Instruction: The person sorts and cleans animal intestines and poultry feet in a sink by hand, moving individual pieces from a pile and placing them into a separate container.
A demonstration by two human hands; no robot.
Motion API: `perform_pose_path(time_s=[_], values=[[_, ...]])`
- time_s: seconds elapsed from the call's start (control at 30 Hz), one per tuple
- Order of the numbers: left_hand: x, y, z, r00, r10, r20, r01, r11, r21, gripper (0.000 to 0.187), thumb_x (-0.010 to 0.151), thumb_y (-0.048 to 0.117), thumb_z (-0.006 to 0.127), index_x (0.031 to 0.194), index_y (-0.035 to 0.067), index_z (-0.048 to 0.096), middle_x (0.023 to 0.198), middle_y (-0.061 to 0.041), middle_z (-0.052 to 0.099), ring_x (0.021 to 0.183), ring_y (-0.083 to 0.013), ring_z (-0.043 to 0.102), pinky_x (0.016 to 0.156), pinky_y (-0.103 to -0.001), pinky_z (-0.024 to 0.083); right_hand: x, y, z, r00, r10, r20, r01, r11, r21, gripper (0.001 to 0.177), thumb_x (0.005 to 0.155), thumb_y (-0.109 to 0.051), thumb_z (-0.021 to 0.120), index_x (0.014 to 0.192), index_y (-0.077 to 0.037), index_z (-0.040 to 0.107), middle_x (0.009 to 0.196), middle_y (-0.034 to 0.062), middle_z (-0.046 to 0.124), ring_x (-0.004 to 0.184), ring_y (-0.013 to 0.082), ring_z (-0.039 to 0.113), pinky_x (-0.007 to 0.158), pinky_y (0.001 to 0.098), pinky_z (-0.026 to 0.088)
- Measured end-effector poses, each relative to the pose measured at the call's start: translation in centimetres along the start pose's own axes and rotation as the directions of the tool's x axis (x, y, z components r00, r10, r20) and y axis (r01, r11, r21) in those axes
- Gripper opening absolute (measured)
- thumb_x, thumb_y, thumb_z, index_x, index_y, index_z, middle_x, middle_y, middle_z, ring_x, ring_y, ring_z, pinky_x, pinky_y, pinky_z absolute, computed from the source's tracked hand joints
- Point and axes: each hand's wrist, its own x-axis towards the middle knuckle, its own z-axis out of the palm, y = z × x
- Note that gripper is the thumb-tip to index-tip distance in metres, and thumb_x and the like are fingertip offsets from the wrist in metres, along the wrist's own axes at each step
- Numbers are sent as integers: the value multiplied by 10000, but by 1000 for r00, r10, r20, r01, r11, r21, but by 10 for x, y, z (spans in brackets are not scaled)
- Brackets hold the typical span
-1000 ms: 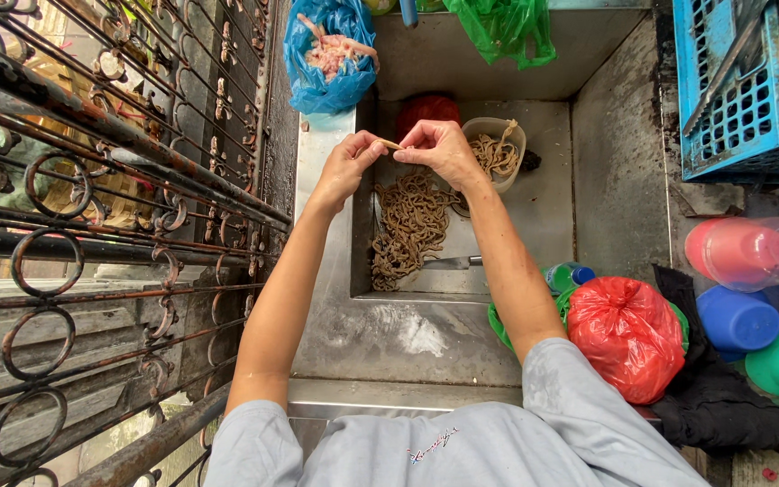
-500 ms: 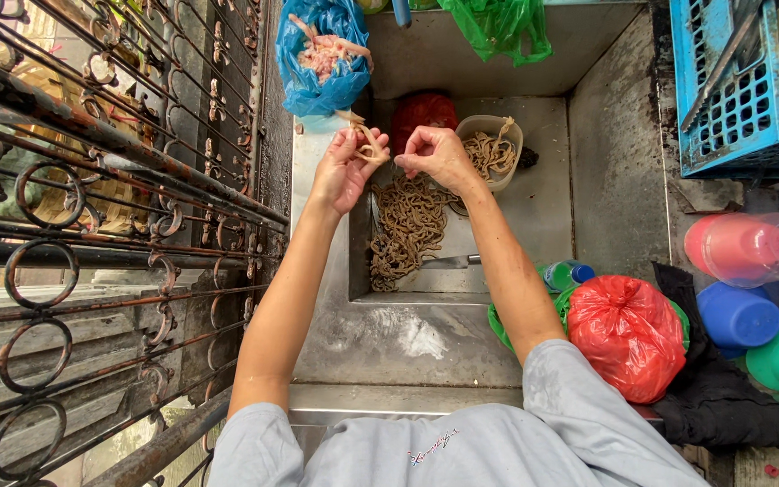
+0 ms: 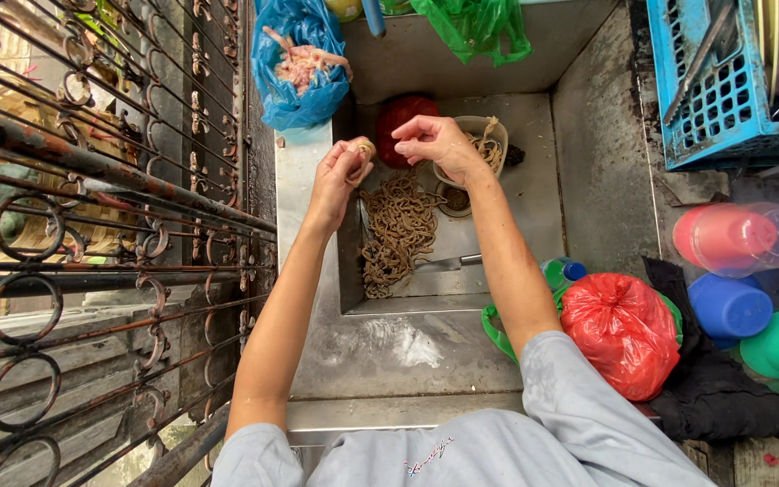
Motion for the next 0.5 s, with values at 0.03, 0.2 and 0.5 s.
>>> perform_pose_path(time_s=[0.03, 0.2, 0.5], values=[[-6, 2, 10, 999, -36, 17, 37, 997, -68, 174, 1001, 226, 542, 914, 77, 567, 986, -80, 674, 987, -197, 688, 949, -388, 546, -1, -3, 3, 1000, -20, 22, 20, 1000, -19, 320, 756, -81, 827, 1042, -38, 690, 848, 69, 660, 723, 92, 661, 671, 224, 615], [-18, 16, 28, 995, -92, 38, 97, 981, -165, 185, 1001, 220, 525, 944, 50, 567, 1001, -146, 706, 936, -255, 716, 879, -412, 586, -2, -3, 28, 995, -70, 69, 74, 996, -43, 331, 735, -77, 853, 1028, -59, 700, 854, 50, 653, 715, 74, 643, 666, 211, 599], [-14, 0, 13, 987, -156, 40, 159, 981, -114, 186, 1021, 248, 485, 971, 75, 532, 1003, -156, 701, 914, -279, 717, 843, -434, 594, -4, -2, 28, 986, -132, 103, 143, 985, -100, 190, 777, -73, 824, 943, -46, 735, 830, 29, 598, 699, 51, 608, 659, 193, 567]])
